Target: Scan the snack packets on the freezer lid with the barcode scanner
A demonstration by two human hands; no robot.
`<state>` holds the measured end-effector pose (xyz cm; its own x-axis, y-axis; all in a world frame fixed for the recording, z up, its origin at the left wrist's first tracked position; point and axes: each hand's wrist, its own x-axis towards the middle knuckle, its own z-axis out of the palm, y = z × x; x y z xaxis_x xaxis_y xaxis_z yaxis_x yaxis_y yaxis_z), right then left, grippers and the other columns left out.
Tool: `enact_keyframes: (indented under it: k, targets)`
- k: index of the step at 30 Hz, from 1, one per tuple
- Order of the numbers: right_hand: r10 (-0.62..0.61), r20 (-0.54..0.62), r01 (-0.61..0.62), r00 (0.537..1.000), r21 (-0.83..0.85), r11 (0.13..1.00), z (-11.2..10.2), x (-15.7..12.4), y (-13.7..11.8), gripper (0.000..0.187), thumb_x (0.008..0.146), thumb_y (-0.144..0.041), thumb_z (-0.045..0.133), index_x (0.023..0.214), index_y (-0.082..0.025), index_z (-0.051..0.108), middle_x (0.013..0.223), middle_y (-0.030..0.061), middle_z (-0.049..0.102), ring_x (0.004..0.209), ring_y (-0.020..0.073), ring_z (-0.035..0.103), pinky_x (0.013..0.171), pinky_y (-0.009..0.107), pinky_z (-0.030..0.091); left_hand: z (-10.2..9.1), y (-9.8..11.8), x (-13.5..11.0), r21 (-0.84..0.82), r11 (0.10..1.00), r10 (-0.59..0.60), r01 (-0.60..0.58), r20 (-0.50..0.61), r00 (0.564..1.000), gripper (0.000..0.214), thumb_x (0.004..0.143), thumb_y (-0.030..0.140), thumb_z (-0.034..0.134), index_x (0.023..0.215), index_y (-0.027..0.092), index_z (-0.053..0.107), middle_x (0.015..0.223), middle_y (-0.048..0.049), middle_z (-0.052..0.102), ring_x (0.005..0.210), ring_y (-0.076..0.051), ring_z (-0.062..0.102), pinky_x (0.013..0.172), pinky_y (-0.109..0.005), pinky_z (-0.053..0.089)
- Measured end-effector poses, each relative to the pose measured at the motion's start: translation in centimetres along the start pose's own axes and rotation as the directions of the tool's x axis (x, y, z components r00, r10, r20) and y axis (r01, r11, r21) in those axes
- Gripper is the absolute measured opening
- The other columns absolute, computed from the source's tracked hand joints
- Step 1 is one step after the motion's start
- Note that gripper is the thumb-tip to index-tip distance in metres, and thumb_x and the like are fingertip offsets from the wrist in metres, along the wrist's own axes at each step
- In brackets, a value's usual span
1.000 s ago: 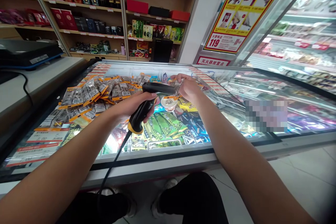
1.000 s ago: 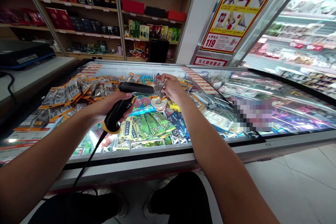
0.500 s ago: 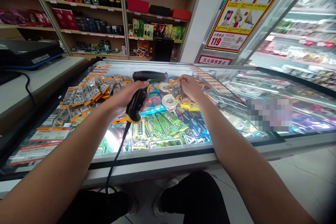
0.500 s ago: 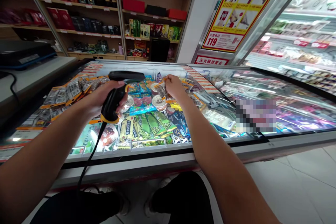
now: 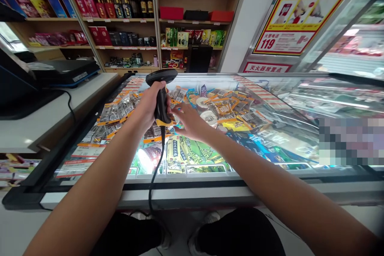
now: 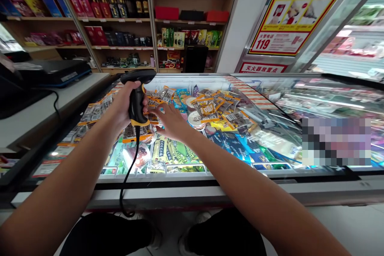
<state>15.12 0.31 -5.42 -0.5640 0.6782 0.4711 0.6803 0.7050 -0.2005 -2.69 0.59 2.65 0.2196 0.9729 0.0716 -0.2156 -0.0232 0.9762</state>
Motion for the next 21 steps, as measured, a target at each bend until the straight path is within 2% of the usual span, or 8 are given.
enact_keyframes:
  k: [2,5,9,12,14,16,18,21]
  targets:
    - [-0.011,-0.025,0.012,1.000,0.055,0.998,0.3,0.1,-0.3,0.045,0.085,-0.019,0.067,0.129,-0.026,0.059,0.133,0.0122,0.056,0.122,0.0331,0.053,0.099,0.049,0.048,0.0,-0.1,0.0,-0.004,1.000,-0.008,0.008,0.027,1.000,0.027,0.082,0.048,0.056,0.082,0.021,0.051,0.057,0.0026,0.057,0.042,-0.012,0.054,0.043,-0.024,0.044]
    - [0.087,-0.123,-0.056,0.989,0.237,0.970,0.0,0.3,0.7,0.026,0.089,-0.014,0.056,0.110,-0.024,0.065,0.116,0.0091,0.065,0.109,0.0262,0.062,0.093,0.044,0.051,0.2,-0.2,0.0,-0.005,1.000,-0.025,0.025,0.039,0.999,0.027,0.081,0.047,0.057,0.081,0.021,0.050,0.056,0.0023,0.057,0.042,-0.012,0.054,0.042,-0.023,0.043]
    - [0.360,-0.286,-0.159,0.888,0.544,0.824,-1.6,0.5,3.3,0.012,0.085,-0.016,0.054,0.083,-0.021,0.065,0.094,0.0072,0.068,0.091,0.0227,0.066,0.083,0.040,0.053,0.6,-0.3,-0.3,0.021,0.999,-0.040,0.040,0.035,0.999,0.027,0.080,0.046,0.058,0.077,0.021,0.048,0.055,0.0023,0.056,0.040,-0.012,0.053,0.040,-0.023,0.042]
    - [0.533,-0.185,-0.178,0.826,0.810,0.558,-3.3,0.0,5.2,0.008,0.078,-0.023,0.062,0.071,-0.021,0.060,0.086,0.0045,0.065,0.075,0.0189,0.065,0.067,0.033,0.050,1.0,-0.7,-0.6,0.085,0.995,-0.064,0.054,0.120,0.991,0.026,0.082,0.045,0.056,0.073,0.020,0.050,0.054,0.0000,0.057,0.040,-0.013,0.054,0.039,-0.024,0.041]
    - [0.584,-0.067,-0.169,0.809,0.925,0.341,-4.5,-0.5,6.2,0.017,0.072,-0.030,0.068,0.066,-0.022,0.053,0.080,0.0020,0.062,0.061,0.0155,0.060,0.054,0.029,0.043,1.4,-1.1,-0.9,0.136,0.987,-0.108,0.081,0.208,0.972,0.030,0.084,0.045,0.055,0.069,0.020,0.051,0.054,-0.0015,0.057,0.040,-0.013,0.053,0.039,-0.025,0.041]
    - [0.595,0.036,-0.175,0.803,0.968,0.179,-5.4,-1.0,7.0,0.026,0.068,-0.036,0.070,0.066,-0.023,0.048,0.075,0.0008,0.059,0.054,0.0141,0.053,0.047,0.027,0.036,1.8,-1.7,-1.3,0.176,0.979,-0.154,0.103,0.305,0.940,0.034,0.086,0.046,0.054,0.066,0.019,0.052,0.054,-0.0023,0.057,0.039,-0.013,0.053,0.039,-0.025,0.042]
    - [0.605,0.095,-0.186,0.791,0.979,0.089,-6.0,-1.3,7.6,0.030,0.068,-0.042,0.069,0.067,-0.024,0.046,0.072,0.0012,0.058,0.054,0.0156,0.052,0.046,0.027,0.035,2.3,-2.3,-1.7,0.182,0.976,-0.187,0.123,0.394,0.900,0.036,0.088,0.047,0.054,0.067,0.018,0.054,0.055,-0.0027,0.058,0.039,-0.013,0.054,0.039,-0.025,0.041]
    - [0.639,0.088,-0.167,0.764,0.984,0.064,-6.3,-1.4,8.2,0.034,0.072,-0.052,0.065,0.069,-0.026,0.044,0.071,0.0022,0.058,0.062,0.0196,0.057,0.049,0.030,0.040,3.0,-3.2,-2.3,0.131,0.978,-0.205,0.160,0.492,0.846,0.031,0.089,0.046,0.053,0.079,0.018,0.057,0.057,-0.0016,0.059,0.040,-0.014,0.055,0.040,-0.024,0.042]
